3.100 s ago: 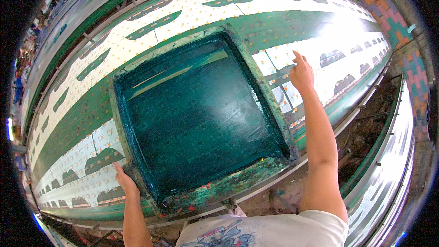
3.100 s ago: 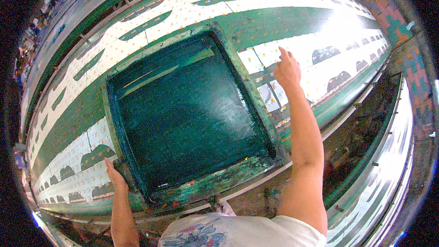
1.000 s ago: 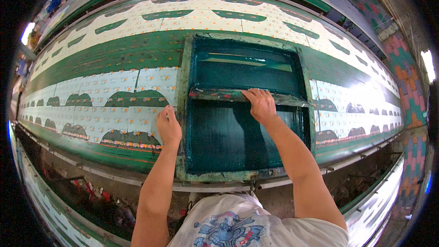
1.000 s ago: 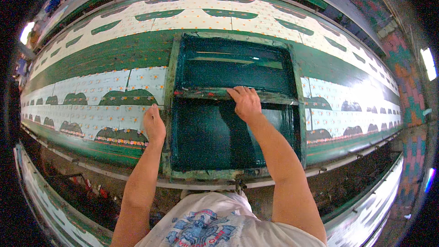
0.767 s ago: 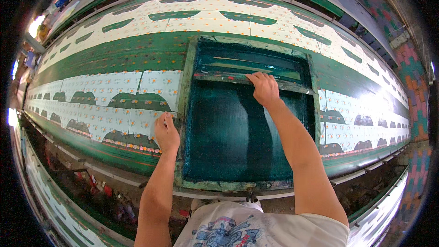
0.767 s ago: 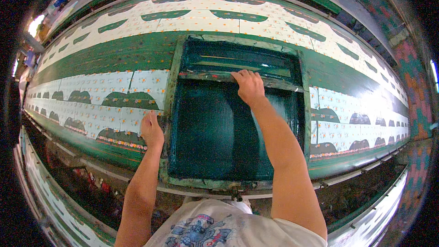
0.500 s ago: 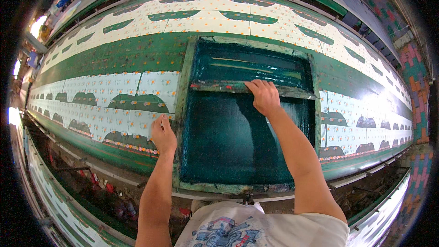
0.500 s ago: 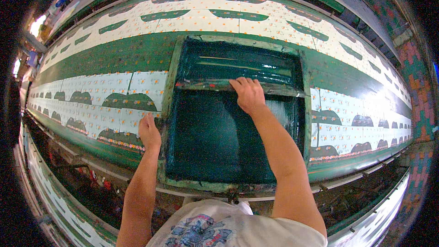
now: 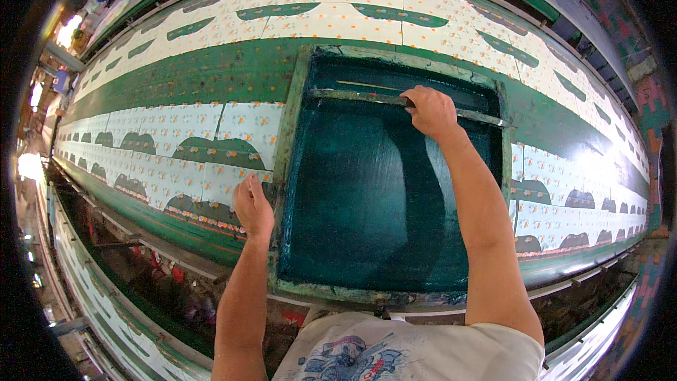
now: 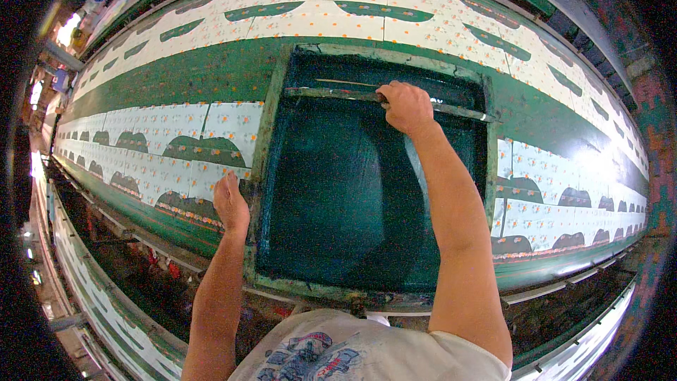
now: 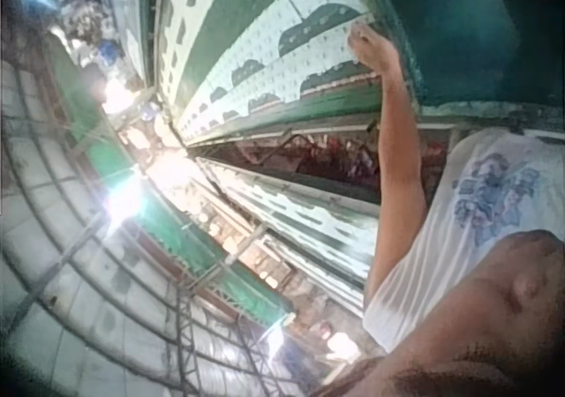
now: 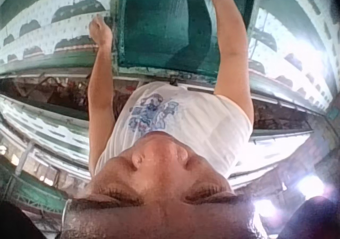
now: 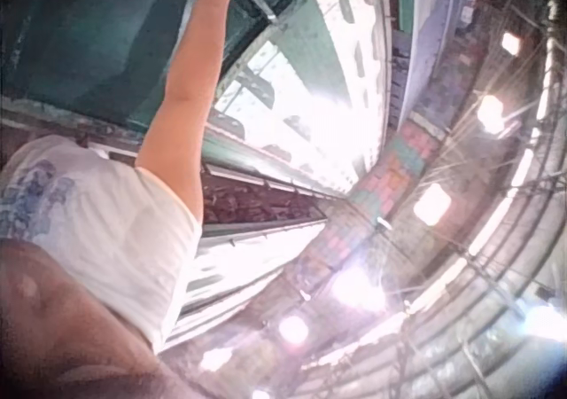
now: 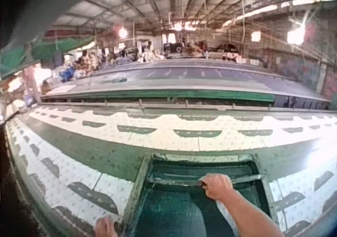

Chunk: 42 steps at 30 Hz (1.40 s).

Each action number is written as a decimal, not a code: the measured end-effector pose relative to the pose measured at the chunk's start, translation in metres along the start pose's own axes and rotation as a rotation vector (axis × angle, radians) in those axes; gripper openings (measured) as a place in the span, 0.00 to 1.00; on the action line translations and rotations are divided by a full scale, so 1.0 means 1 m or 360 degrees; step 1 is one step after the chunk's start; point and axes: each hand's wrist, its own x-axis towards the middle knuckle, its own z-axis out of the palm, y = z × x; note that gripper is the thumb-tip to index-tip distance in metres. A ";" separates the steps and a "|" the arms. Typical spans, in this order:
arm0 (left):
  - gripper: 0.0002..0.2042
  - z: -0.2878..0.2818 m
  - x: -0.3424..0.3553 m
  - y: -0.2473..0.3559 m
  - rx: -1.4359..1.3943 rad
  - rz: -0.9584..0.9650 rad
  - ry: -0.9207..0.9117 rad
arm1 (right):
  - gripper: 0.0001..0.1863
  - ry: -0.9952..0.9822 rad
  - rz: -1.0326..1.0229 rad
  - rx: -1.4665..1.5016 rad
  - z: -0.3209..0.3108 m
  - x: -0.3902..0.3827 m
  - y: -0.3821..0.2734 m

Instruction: The person repeatedly uses a squeegee to pull green ink across a screen printing frame placed over patterned fabric on a conveyor. The person lifts and repositions the frame multiple times along the line, continuing the same squeegee strokes on successive sections of fabric.

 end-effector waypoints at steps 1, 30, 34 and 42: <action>0.24 0.001 -0.001 -0.002 -0.0033 -0.0006 0.0028 | 0.11 -0.0022 0.0009 0.0002 -0.001 -0.001 0.001; 0.32 -0.004 0.002 -0.017 -0.0393 -0.0115 0.0098 | 0.15 -0.0374 0.0071 -0.0025 -0.025 -0.329 -0.213; 0.31 0.006 -0.005 -0.005 -0.0491 -0.0086 0.0144 | 0.16 -0.0291 0.0096 -0.0155 -0.024 -0.363 -0.222; 0.33 0.012 0.016 -0.045 -0.0331 -0.0067 0.0151 | 0.30 -0.0247 0.0012 0.0023 -0.025 -0.384 -0.234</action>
